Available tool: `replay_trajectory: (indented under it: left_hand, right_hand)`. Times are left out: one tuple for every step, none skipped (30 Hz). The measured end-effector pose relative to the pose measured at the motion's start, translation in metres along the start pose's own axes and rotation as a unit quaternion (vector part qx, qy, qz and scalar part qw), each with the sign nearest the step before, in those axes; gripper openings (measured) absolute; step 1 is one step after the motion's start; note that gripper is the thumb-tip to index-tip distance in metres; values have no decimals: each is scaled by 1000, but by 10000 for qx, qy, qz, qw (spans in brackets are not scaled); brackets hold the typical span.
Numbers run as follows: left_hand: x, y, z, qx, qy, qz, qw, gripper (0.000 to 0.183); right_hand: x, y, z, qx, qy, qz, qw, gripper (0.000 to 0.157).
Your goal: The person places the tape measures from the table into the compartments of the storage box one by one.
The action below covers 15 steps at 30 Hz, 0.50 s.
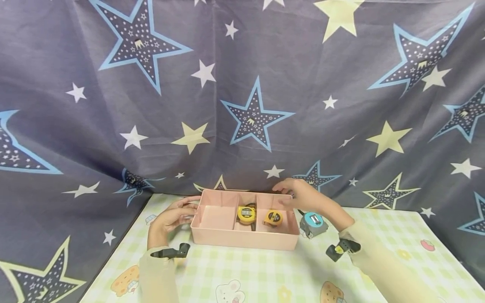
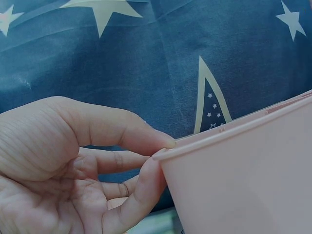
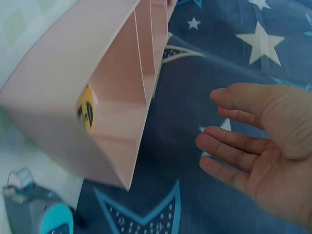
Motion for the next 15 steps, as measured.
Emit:
replay_trajectory:
  left_hand:
    - [0,0,0,2,-4,14,10000,70]
    - [0,-1,0,-9,1,16,10000,70]
    - [0,-1,0,-21,7,8,10000,70]
    - [0,-1,0,-37,19,-5,10000,70]
    - [0,-2,0,-54,29,-12,10000,70]
    - [0,-2,1,-83,49,1,10000,70]
    - [0,-2,1,-102,62,1,9999,70]
    - [0,-2,1,-125,79,12,9999,70]
    - [0,-2,1,-139,88,34,9999,70]
    - [-1,-3,2,-141,84,47,9999,70]
    - [-1,-3,2,-130,70,63,9999,70]
    - [-2,-3,3,-119,58,71,9999,70]
    - [-3,-3,3,-102,36,72,9999,70]
    - [-3,-3,3,-99,31,81,9999,70]
    - [-4,-3,4,-86,17,78,9999,71]
  right_hand:
    - [4,-3,-3,29,57,-5,10000,36]
    - [8,-5,-7,50,111,-4,9999,37]
    - [11,-7,-9,79,132,-23,9999,38]
    - [15,-9,-12,111,127,-74,9998,38]
    - [18,-10,-14,137,108,-100,9998,39]
    - [22,-11,-17,158,106,-113,9998,39]
    - [26,-12,-20,175,120,-122,9997,40]
    - [29,-13,-22,184,136,-121,9997,41]
    - [33,-13,-25,196,145,-140,9996,41]
    - [37,-14,-27,217,140,-169,9995,41]
    - [40,-15,-29,224,135,-194,9995,41]
    - [43,-15,-31,237,115,-220,9994,41]
    - [45,-16,-32,257,63,-268,9993,41]
    - [47,-16,-34,260,57,-291,9992,41]
    - [49,-16,-36,263,38,-336,9991,41]
Point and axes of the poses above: each hand's wrist, its own z-axis towards the middle knuckle, its own y-axis out of the palm, x = y × z, the point moved 10 cm from there along z, towards the middle knuckle, and after that the axes turned 4 degrees about x, right-handed, at the moved point
